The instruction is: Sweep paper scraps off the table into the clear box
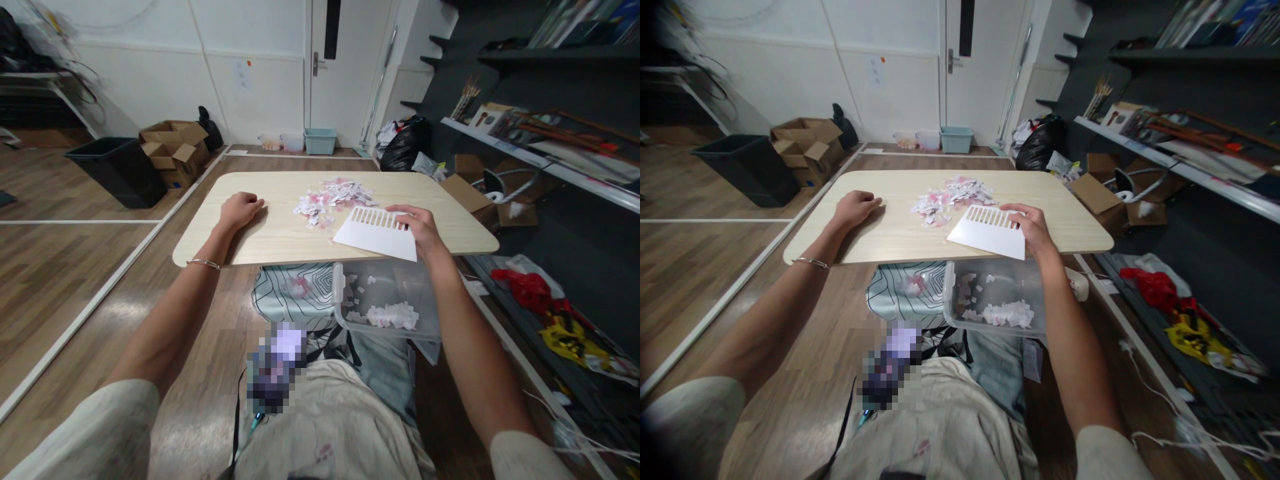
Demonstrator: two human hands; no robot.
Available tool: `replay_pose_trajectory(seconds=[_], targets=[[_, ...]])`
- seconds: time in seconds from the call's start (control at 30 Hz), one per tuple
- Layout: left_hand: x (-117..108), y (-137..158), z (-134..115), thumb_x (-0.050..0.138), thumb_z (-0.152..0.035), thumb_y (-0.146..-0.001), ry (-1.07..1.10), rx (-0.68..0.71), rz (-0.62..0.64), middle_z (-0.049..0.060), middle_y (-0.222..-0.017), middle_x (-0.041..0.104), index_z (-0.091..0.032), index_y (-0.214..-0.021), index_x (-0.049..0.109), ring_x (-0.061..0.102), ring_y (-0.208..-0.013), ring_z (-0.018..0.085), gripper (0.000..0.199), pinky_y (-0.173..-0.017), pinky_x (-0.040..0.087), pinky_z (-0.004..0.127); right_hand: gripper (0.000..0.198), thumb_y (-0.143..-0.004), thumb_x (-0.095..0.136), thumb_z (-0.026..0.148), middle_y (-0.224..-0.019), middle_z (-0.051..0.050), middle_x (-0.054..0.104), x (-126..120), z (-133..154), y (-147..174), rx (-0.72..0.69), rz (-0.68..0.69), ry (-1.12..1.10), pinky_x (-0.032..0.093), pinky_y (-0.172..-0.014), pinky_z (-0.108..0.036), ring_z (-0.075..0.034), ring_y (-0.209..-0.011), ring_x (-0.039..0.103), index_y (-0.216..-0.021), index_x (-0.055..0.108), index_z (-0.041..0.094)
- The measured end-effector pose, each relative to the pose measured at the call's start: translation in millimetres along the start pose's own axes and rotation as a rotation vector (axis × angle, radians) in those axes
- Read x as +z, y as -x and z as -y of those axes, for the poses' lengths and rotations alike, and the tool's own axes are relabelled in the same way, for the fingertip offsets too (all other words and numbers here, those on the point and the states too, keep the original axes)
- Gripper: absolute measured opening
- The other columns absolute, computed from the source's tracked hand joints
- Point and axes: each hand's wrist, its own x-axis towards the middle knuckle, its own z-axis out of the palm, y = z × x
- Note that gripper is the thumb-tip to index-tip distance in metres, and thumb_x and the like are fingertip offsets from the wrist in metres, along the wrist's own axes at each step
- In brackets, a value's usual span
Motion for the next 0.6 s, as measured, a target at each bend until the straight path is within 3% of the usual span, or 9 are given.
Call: replay_pose_trajectory(seconds=[0.23, 0.4, 0.5, 0.57, 0.6], targets=[[-4, 3, -4, 0.056, -0.045, -0.095, 0.026, -0.023, 0.013, 0.009, -0.082, 0.071, -0.022, -0.076, 0.067, 0.064, -0.088, 0.028, 0.032, -0.074, 0.041, 0.035, 0.024, -0.059, 0.071, 0.026, -0.060, -0.001, 0.060, -1, -4, -5, -0.011, -0.111, -0.040, 0.035, -0.055, -0.032, -0.016, -0.055, 0.045, -0.082, 0.078, 0.022], [-13, 16, -14, 0.055, -0.041, -0.096, 0.246, -0.010, -0.036, 0.003, -0.068, 0.048, -0.023, -0.069, 0.052, 0.050, -0.078, 0.022, 0.033, -0.074, 0.041, 0.034, 0.025, -0.060, 0.072, 0.026, -0.063, -0.002, 0.058, -3, -7, -8, -0.002, -0.106, -0.039, 0.036, -0.058, -0.033, -0.017, -0.058, 0.044, -0.084, 0.077, 0.023], [-26, 68, -24, 0.051, -0.048, -0.099, 0.470, 0.010, -0.198, 0.000, -0.067, 0.034, -0.025, -0.068, 0.037, 0.040, -0.071, 0.019, 0.041, -0.068, 0.038, 0.033, 0.024, -0.061, 0.070, 0.025, -0.063, -0.003, 0.058, -4, -8, -9, -0.008, -0.098, -0.020, 0.034, -0.057, -0.033, -0.017, -0.059, 0.044, -0.083, 0.079, 0.022], [-33, 128, -26, 0.050, -0.056, -0.098, 0.525, 0.028, -0.178, 0.000, -0.065, 0.031, -0.026, -0.067, 0.032, 0.037, -0.068, 0.019, 0.047, -0.065, 0.037, 0.033, 0.023, -0.063, 0.069, 0.023, -0.062, -0.003, 0.058, -4, -9, -9, -0.020, -0.098, -0.014, 0.035, -0.057, -0.033, -0.017, -0.059, 0.045, -0.083, 0.080, 0.022], [-35, 162, -25, 0.049, -0.062, -0.097, 0.517, 0.026, -0.107, 0.001, -0.064, 0.032, -0.026, -0.065, 0.031, 0.037, -0.066, 0.019, 0.052, -0.064, 0.036, 0.034, 0.023, -0.064, 0.069, 0.022, -0.062, -0.003, 0.058, -4, -9, -10, -0.025, -0.097, -0.012, 0.036, -0.058, -0.033, -0.017, -0.060, 0.045, -0.083, 0.080, 0.022]])
